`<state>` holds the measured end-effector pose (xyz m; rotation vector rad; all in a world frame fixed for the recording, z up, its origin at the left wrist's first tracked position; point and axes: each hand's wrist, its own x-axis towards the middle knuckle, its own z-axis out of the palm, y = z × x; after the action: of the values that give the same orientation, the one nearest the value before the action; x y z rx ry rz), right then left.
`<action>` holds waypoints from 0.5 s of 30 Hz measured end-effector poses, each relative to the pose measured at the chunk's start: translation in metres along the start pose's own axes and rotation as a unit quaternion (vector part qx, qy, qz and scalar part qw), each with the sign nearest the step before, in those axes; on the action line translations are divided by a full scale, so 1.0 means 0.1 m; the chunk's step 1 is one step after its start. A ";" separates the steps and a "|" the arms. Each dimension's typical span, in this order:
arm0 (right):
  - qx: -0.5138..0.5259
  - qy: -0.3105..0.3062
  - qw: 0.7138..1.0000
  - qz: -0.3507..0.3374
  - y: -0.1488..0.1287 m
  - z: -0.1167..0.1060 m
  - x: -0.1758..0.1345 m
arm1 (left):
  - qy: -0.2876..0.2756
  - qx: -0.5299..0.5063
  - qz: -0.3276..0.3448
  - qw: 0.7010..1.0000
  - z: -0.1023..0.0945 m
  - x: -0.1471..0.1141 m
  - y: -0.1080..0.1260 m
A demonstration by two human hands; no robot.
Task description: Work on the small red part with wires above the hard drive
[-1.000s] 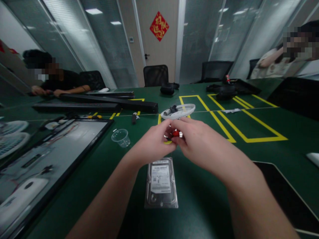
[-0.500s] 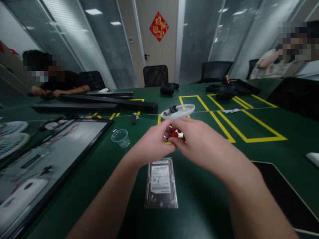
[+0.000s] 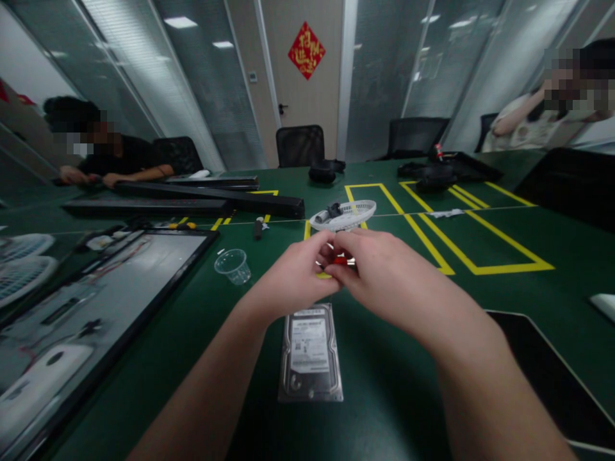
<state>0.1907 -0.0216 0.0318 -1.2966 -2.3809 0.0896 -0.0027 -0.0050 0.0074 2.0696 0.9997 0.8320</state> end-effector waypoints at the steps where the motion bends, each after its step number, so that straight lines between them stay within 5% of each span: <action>1: 0.007 0.002 1.000 -0.009 -0.01 0.00 0.00 | 0.001 0.004 0.001 1.000 0.00 0.00 0.01; 8: 0.034 -0.011 0.999 -0.030 -0.03 0.01 0.01 | 0.001 0.024 0.001 1.000 -0.01 0.00 0.03; 15: -0.021 -0.015 0.999 0.023 0.01 0.02 0.01 | -0.005 0.005 0.011 1.000 -0.01 0.00 0.00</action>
<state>0.1903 -0.0204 0.0300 -1.3783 -2.3913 0.0736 -0.0031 -0.0047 0.0077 2.0938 0.9792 0.8286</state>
